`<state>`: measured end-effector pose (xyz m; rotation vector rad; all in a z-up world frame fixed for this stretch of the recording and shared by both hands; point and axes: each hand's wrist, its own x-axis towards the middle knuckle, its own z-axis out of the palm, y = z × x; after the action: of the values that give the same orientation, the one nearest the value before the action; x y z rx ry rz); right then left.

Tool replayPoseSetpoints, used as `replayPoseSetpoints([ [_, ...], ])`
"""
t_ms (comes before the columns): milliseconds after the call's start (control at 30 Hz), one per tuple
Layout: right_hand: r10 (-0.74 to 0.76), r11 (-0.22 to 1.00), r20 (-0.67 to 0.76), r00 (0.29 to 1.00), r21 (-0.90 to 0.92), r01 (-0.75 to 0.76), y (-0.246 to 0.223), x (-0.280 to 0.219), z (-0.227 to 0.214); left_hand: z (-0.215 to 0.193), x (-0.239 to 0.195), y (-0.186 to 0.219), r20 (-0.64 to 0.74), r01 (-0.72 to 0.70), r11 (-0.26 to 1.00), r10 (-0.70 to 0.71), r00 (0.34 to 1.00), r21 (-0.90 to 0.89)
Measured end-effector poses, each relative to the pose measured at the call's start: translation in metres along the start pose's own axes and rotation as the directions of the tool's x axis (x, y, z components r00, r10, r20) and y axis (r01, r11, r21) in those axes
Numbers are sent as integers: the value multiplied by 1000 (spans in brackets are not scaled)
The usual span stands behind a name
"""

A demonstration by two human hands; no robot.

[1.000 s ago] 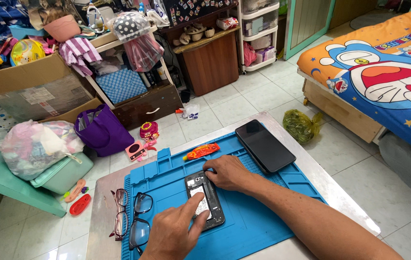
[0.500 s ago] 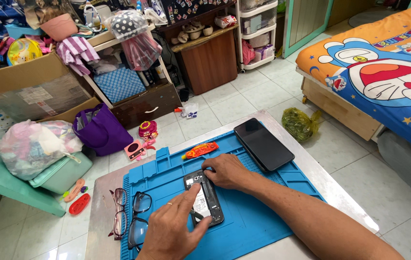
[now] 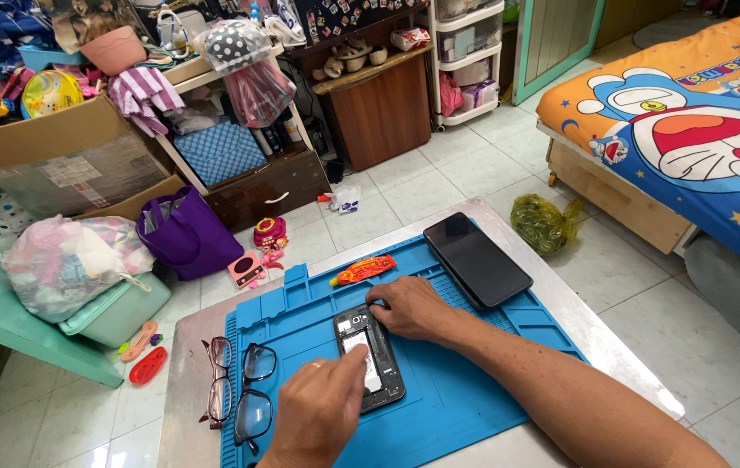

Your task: The person uses a small orange tool to pry and lift a white battery from the back of a disassembled smartphone. They then use their fingers to peel off the battery's adhesive backing and continue to adjust the battery within the phone's chassis.

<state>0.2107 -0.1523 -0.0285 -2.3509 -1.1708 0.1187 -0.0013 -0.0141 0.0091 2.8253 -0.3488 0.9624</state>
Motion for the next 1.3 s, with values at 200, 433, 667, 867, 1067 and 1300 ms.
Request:
replayPoseSetpoints([
  [200,-21,1000,-18,1000,-6,21,5,1,6,-14,7,5,380,156,931,-21,925,-329],
  [433,-25,1000,-33,999,3,25,2,1,1,-8,5,1,194,67,997,-59,979,-34],
  [667,-30,1000,-49,998,-8,30,3,2,5,-13,3,3,240,48,995,-26,970,-86],
  [867,-45,997,-90,995,-60,40,10,6,15,-34,15,8,259,93,995,-82,962,-29],
  [1067,-82,996,-226,971,21,89,9,2,16,-18,7,-6,58,0,997,5,998,-74],
  [1300,-172,981,-172,970,-113,154,16,4,17,-34,3,-12,262,33,970,31,965,-240],
])
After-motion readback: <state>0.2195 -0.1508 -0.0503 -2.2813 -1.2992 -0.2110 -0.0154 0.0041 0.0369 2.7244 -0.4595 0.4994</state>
